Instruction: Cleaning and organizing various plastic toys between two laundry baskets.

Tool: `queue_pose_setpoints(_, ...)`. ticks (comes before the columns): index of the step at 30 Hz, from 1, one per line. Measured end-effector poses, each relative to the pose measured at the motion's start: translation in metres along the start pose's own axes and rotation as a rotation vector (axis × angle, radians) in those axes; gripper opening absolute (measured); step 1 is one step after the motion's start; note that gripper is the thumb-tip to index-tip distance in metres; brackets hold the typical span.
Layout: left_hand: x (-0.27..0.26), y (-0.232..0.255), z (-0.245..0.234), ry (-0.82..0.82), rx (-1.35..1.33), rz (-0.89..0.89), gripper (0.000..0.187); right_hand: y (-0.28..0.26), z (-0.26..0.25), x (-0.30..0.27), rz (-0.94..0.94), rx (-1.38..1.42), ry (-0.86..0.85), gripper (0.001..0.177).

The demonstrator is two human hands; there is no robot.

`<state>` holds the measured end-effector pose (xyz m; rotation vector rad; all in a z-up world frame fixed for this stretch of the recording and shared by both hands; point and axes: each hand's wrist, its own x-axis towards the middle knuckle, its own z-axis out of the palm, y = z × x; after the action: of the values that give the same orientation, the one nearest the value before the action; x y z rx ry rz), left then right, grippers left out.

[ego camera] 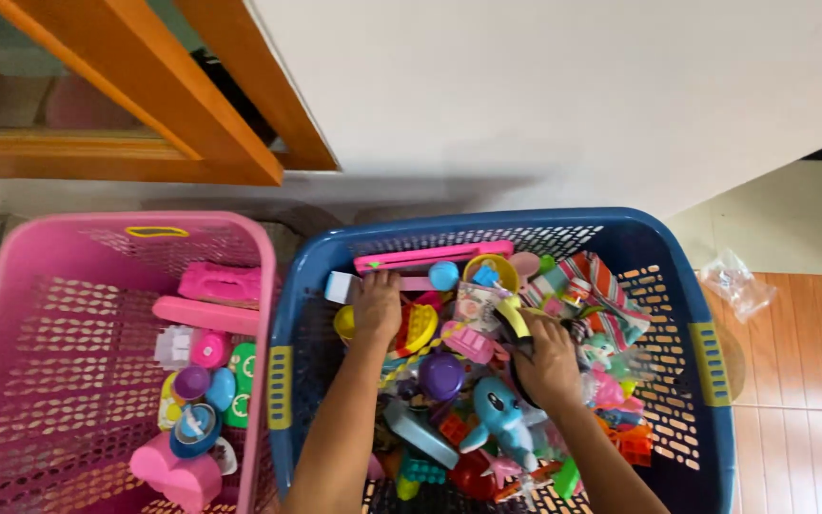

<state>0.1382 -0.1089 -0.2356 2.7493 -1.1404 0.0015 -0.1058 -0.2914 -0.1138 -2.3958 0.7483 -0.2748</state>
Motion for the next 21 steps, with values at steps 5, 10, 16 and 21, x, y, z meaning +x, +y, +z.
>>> queue_pose_setpoints(5,0.009,0.016,-0.003,-0.087,0.108,-0.044,0.024,0.001,-0.005,0.004,0.004,-0.014,-0.035,0.064)
queue_pose_setpoints(10,0.007,0.019,-0.021,-0.143,0.084,0.039,0.02,0.007,-0.003,0.003,-0.001,0.017,-0.016,0.06)
queue_pose_setpoints(16,-0.012,0.024,-0.055,-0.083,-0.012,0.25,0.022,0.027,0.004,0.004,0.021,-0.005,-0.023,0.054)
queue_pose_setpoints(21,-0.039,0.027,-0.092,-0.055,0.04,0.343,0.015,0.041,0.001,0.001,0.042,0.083,-0.05,0.049)
